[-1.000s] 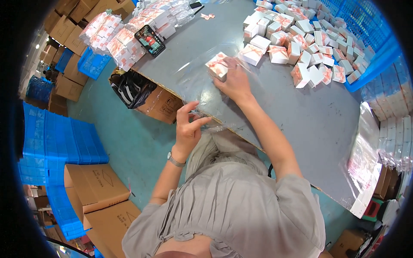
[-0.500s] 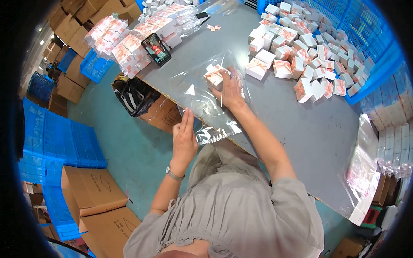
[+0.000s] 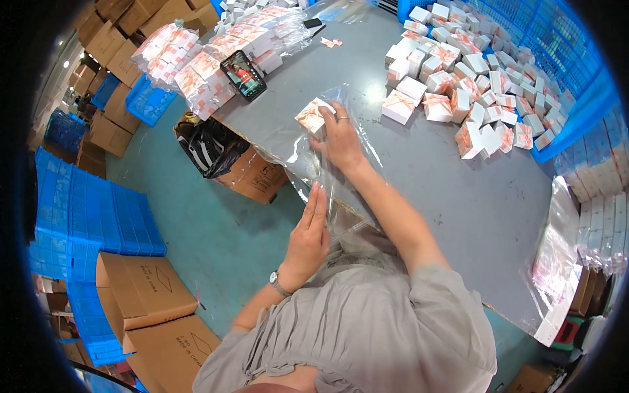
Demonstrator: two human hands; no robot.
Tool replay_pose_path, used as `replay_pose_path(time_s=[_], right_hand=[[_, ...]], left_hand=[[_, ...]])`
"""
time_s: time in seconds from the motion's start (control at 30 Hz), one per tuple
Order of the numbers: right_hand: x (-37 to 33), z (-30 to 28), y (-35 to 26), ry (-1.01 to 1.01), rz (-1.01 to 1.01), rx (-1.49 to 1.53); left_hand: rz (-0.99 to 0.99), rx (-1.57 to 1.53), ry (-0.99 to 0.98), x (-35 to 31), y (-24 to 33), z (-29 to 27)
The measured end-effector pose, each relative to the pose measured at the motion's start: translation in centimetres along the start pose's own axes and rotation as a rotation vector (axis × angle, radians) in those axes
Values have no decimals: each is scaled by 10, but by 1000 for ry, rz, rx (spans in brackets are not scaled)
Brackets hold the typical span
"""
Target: Packing small gift boxes with pink bows into clear plastic bags.
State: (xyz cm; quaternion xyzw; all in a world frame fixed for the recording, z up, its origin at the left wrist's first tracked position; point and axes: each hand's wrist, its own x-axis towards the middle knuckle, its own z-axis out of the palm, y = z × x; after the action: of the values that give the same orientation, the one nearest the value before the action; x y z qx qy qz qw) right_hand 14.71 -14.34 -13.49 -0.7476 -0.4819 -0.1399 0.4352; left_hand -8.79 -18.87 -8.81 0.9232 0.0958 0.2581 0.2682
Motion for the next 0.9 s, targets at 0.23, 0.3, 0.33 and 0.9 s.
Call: replay_pose_path(time_s=[0.23, 0.3, 0.33, 0.9], right_hand=[[-6, -1, 32, 213, 130, -118], [-4, -9, 24, 68, 81, -366], [-5, -11, 21, 68, 90, -371], [9, -19, 42, -171, 16, -440]], left_hand=[[-87, -158, -16, -6, 22, 8], [-65, -163, -3, -4, 22, 11], [-22, -127, 16, -2, 21, 12], [146, -25, 82, 38, 30, 23]])
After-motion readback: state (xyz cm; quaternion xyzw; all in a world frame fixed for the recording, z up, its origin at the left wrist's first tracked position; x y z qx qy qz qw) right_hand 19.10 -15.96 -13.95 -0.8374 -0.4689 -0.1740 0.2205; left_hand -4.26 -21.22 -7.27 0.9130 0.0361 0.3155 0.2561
